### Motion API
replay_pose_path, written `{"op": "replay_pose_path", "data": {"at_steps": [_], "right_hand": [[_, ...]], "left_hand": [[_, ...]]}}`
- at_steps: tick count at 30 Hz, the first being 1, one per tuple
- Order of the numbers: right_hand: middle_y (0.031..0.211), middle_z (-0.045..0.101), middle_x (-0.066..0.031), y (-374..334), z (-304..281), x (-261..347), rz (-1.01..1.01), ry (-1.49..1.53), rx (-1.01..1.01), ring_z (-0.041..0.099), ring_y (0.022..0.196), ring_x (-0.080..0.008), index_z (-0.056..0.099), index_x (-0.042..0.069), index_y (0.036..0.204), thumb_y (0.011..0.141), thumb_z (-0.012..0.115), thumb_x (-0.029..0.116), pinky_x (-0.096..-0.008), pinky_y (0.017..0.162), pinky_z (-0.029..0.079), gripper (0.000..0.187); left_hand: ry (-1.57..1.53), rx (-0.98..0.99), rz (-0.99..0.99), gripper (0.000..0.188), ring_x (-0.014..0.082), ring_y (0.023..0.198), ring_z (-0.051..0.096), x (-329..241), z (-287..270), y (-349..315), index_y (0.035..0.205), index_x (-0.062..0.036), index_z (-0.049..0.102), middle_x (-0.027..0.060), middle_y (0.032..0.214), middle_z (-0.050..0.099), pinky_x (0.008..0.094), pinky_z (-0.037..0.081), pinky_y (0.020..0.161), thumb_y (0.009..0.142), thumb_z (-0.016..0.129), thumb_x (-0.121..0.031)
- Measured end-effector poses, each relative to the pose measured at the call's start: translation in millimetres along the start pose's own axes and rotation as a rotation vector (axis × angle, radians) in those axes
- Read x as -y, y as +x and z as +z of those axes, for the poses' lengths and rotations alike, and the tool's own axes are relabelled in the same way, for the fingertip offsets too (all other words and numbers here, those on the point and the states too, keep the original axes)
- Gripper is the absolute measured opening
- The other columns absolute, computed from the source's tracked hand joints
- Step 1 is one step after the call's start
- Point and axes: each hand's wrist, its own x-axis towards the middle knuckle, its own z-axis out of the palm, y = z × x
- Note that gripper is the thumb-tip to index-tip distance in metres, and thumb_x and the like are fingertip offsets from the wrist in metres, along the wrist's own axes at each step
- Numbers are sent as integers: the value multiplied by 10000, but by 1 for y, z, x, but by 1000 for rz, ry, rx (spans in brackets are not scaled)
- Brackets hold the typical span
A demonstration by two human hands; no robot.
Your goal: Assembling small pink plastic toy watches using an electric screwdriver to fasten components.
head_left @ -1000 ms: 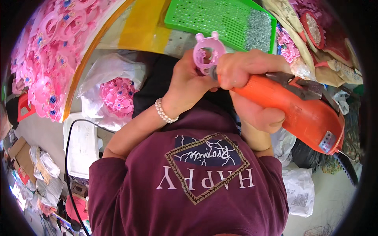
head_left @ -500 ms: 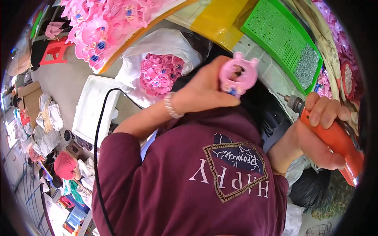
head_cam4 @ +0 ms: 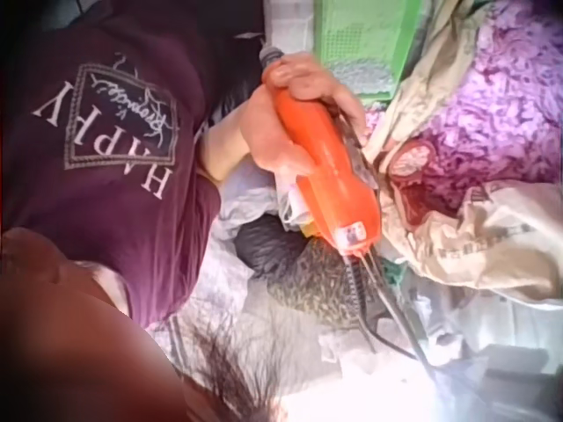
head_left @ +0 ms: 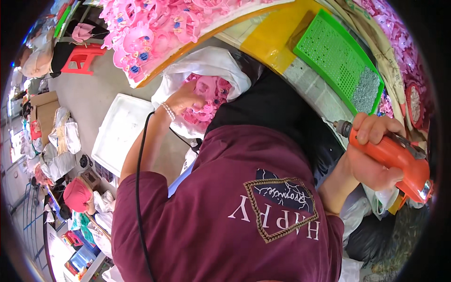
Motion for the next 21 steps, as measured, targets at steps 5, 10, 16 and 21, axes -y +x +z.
{"op": "replay_pose_path", "data": {"at_steps": [5, 10, 16, 21], "right_hand": [[728, 457, -14, -2, 2, 1, -8, -58, -66, 436, 602, -139, 511, 59, 1073, 675, 564, 674, -310, 606, 315, 734], [706, 446, -20, -3, 3, -2, -3, -58, -77, 439, 582, -145, 483, 47, 1057, 646, 577, 700, -305, 581, 333, 778], [719, 451, -25, -2, 2, -4, -8, -84, -116, 453, 585, -148, 454, 43, 1048, 647, 596, 692, -298, 564, 344, 776], [741, 460, -29, 0, 0, -4, 11, -63, -106, 460, 603, -149, 444, 47, 1067, 671, 600, 656, -300, 580, 348, 743]], "left_hand": [[637, -434, 420, 394, 166, 801, 601, -2, -7, 30, 1046, -5, 599, 107, 932, 636, 315, 489, 695, 710, 713, -177], [892, -705, 338, 312, 321, 830, 605, -1, 18, 9, 881, -35, 654, 195, 872, 628, 389, 465, 756, 735, 636, -310], [741, -615, 678, 229, 306, 611, 574, -24, 68, -14, 711, -32, 596, 147, 668, 578, 386, 452, 551, 747, 615, -257], [761, -657, 1056, 89, 256, 611, 586, -66, 87, -48, 752, -57, 598, 93, 729, 595, 325, 459, 510, 685, 655, -71]]}}
